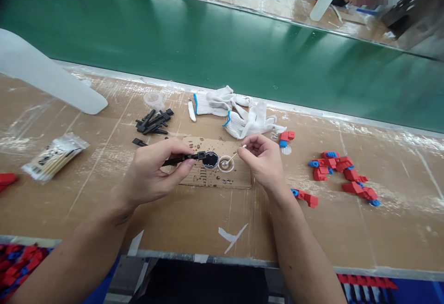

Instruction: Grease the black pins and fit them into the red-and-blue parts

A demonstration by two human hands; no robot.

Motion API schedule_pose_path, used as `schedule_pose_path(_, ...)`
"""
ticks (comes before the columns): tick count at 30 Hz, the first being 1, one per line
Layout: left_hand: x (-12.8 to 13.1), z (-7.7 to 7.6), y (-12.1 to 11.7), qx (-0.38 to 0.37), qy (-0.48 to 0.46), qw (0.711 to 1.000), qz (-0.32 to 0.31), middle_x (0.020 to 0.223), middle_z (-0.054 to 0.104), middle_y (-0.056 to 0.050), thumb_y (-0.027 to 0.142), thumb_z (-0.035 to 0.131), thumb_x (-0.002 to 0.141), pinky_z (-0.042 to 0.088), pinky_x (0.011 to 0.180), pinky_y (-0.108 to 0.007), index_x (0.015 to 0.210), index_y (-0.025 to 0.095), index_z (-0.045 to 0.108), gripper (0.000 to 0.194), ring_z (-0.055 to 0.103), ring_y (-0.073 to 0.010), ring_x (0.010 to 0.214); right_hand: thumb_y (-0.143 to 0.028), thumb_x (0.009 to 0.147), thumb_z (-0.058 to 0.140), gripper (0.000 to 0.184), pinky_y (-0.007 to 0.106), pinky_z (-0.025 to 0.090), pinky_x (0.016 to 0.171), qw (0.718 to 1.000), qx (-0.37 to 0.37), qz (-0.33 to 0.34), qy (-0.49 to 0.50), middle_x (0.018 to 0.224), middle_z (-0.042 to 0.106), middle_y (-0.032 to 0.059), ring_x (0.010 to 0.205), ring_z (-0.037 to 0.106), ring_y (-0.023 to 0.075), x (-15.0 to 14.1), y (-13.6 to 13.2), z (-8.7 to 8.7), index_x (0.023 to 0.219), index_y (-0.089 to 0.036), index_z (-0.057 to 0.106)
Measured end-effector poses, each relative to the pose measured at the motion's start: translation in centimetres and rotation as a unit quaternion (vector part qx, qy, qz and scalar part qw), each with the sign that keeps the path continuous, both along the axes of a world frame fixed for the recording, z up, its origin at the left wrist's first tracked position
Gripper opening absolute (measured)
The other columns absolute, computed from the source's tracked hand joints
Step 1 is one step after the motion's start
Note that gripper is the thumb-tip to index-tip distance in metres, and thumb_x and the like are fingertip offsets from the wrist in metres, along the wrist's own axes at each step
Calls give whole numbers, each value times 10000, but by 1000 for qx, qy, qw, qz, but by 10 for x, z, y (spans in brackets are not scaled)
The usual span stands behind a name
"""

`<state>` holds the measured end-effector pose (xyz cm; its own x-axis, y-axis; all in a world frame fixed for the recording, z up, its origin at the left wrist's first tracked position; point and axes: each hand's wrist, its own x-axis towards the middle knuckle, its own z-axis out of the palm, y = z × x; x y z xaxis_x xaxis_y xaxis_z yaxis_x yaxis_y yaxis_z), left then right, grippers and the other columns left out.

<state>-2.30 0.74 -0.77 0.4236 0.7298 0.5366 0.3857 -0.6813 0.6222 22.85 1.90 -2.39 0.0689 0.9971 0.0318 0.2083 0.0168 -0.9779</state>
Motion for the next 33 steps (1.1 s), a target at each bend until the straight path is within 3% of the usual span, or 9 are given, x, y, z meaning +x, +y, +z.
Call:
schedule_pose_path(7,5,0,-3,-2,-5,1000,-10,840,680,-6,118,616,944,511,647,-236,981,176,618,69,649,-124,750,-211,810,721,101,283,432,528,989,141,-26,47,780,644,-1,662,575,136,3,-13,11,823,-252,630)
schedule_pose_path(12,11,-2,-6,23,15,999,-38,824,691,-14,117,622,941,507,651,-242,990,167,623,71,642,-127,723,-184,847,714,115,317,463,542,964,261,10,39,745,630,-5,656,597,150,-9,-26,26,854,-269,637)
schedule_pose_path(22,14,-1,-7,26,20,998,-58,789,661,-14,99,631,930,471,635,-239,961,147,627,57,614,-125,697,-68,848,688,209,334,453,568,960,269,80,-19,755,676,-5,681,605,157,-17,-33,31,919,-264,678)
schedule_pose_path(28,14,-2,-8,21,27,996,-80,816,695,-33,99,588,955,481,645,-257,985,153,624,72,634,-140,714,-49,830,706,306,378,567,655,940,301,141,-76,869,757,18,781,698,198,-15,-34,31,1030,-281,707)
schedule_pose_path(33,15,-2,-8,32,20,995,-89,842,715,-35,112,584,947,489,627,-255,1007,176,608,91,652,-144,715,-23,792,720,362,370,563,605,914,372,113,-117,798,757,0,696,691,189,-15,-35,32,1041,-286,711)
